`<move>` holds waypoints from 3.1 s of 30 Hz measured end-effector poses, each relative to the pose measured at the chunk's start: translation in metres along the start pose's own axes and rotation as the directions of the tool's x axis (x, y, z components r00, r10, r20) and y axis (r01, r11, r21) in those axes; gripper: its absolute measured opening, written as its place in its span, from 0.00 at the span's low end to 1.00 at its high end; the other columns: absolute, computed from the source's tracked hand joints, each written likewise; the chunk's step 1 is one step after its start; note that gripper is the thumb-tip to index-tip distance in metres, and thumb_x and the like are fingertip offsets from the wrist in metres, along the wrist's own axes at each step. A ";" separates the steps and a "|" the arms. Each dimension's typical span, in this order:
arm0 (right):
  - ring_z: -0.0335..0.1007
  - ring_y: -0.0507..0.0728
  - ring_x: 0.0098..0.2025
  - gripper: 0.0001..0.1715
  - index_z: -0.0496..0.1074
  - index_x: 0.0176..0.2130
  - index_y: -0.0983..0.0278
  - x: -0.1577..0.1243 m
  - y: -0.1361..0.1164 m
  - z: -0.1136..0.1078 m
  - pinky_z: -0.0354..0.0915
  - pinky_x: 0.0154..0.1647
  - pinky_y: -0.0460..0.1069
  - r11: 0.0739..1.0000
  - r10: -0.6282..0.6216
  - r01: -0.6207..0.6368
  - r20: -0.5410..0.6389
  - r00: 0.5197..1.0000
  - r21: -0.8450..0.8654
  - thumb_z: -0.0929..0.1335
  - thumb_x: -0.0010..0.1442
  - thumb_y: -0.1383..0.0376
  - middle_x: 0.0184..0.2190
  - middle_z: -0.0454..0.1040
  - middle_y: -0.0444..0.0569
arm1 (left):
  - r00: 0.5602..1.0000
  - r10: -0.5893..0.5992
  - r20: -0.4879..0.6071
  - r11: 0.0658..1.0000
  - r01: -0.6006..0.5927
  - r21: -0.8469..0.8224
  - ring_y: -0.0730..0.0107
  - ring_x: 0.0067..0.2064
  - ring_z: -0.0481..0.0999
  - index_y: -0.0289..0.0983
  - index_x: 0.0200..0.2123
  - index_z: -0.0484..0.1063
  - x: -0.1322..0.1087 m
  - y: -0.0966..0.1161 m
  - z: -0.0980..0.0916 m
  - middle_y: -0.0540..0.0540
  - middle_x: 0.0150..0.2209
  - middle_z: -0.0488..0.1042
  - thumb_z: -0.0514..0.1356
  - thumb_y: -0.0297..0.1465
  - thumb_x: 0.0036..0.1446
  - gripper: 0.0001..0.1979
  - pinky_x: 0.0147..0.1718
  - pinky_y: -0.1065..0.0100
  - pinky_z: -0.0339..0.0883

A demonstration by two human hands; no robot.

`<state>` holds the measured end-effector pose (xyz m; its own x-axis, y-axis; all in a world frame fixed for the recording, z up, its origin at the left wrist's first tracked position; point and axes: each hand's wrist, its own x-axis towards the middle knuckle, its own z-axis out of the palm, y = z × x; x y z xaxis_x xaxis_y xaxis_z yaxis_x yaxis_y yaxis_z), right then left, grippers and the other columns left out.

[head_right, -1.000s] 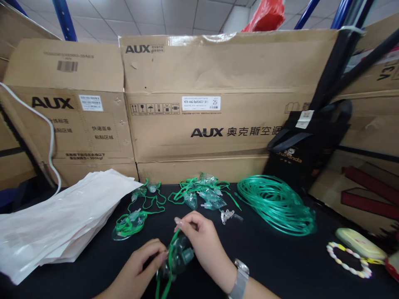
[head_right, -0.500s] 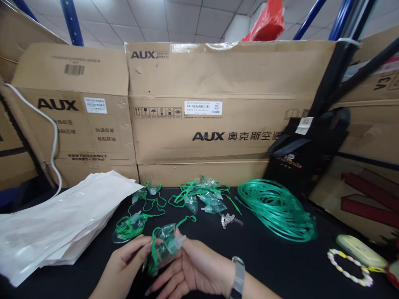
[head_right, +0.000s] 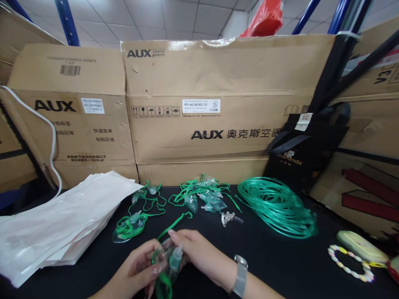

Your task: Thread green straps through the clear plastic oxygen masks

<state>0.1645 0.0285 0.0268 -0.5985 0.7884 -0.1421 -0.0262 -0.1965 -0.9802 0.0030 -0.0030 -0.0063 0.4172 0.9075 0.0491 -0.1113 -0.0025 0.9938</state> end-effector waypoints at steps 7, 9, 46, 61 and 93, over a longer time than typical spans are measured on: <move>0.62 0.47 0.16 0.33 0.66 0.36 0.68 0.003 0.007 0.002 0.60 0.17 0.42 0.997 0.066 -0.056 0.200 0.978 -0.053 0.58 0.51 0.42 0.21 0.68 0.44 | 0.999 -0.027 -0.041 1.000 0.028 0.002 0.79 0.18 0.60 0.36 0.24 0.63 -0.003 0.007 0.003 0.53 0.19 0.65 0.60 0.40 0.47 0.14 0.14 0.78 0.51; 0.63 0.46 0.14 0.35 0.63 0.42 0.67 0.003 0.008 -0.001 0.59 0.16 0.41 0.993 0.100 -0.114 0.311 0.945 0.026 0.56 0.52 0.41 0.22 0.70 0.47 | 0.994 -0.006 -0.113 0.999 0.000 -0.053 0.80 0.18 0.59 0.36 0.25 0.63 -0.002 0.008 0.000 0.54 0.19 0.63 0.59 0.41 0.48 0.14 0.14 0.79 0.51; 0.43 0.46 0.07 0.23 0.72 0.31 0.69 0.008 -0.029 -0.081 0.54 0.11 0.43 0.980 -0.197 0.142 -0.578 0.792 -0.139 0.64 0.52 0.51 0.04 0.47 0.32 | 0.921 0.031 -0.388 0.996 -0.063 -0.069 0.79 0.16 0.63 0.36 0.23 0.63 0.002 0.015 -0.004 0.59 0.16 0.60 0.59 0.43 0.47 0.16 0.17 0.77 0.53; 0.72 0.52 0.38 0.13 0.69 0.35 0.68 0.006 -0.042 -0.100 0.71 0.37 0.44 0.783 -0.137 0.493 -0.668 0.731 0.379 0.58 0.55 0.75 0.35 0.74 0.53 | 0.913 0.012 -0.408 0.997 -0.042 -0.065 0.78 0.18 0.63 0.36 0.24 0.65 0.003 0.013 -0.009 0.57 0.18 0.60 0.59 0.43 0.47 0.15 0.19 0.76 0.56; 0.54 0.42 0.14 0.15 0.65 0.27 0.65 -0.006 -0.045 -0.130 0.56 0.09 0.34 0.739 -0.109 0.641 -0.901 0.421 0.210 0.57 0.58 0.77 0.25 0.68 0.43 | 0.904 0.041 -0.426 0.996 -0.071 -0.054 0.79 0.16 0.64 0.36 0.22 0.63 0.003 0.013 -0.010 0.59 0.17 0.59 0.59 0.44 0.46 0.16 0.17 0.77 0.53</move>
<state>0.2736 0.1084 0.0536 0.4720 0.8782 -0.0774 -0.5710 0.2376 -0.7858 -0.0059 0.0035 0.0055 -0.0121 0.9990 0.0421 -0.1894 -0.0437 0.9809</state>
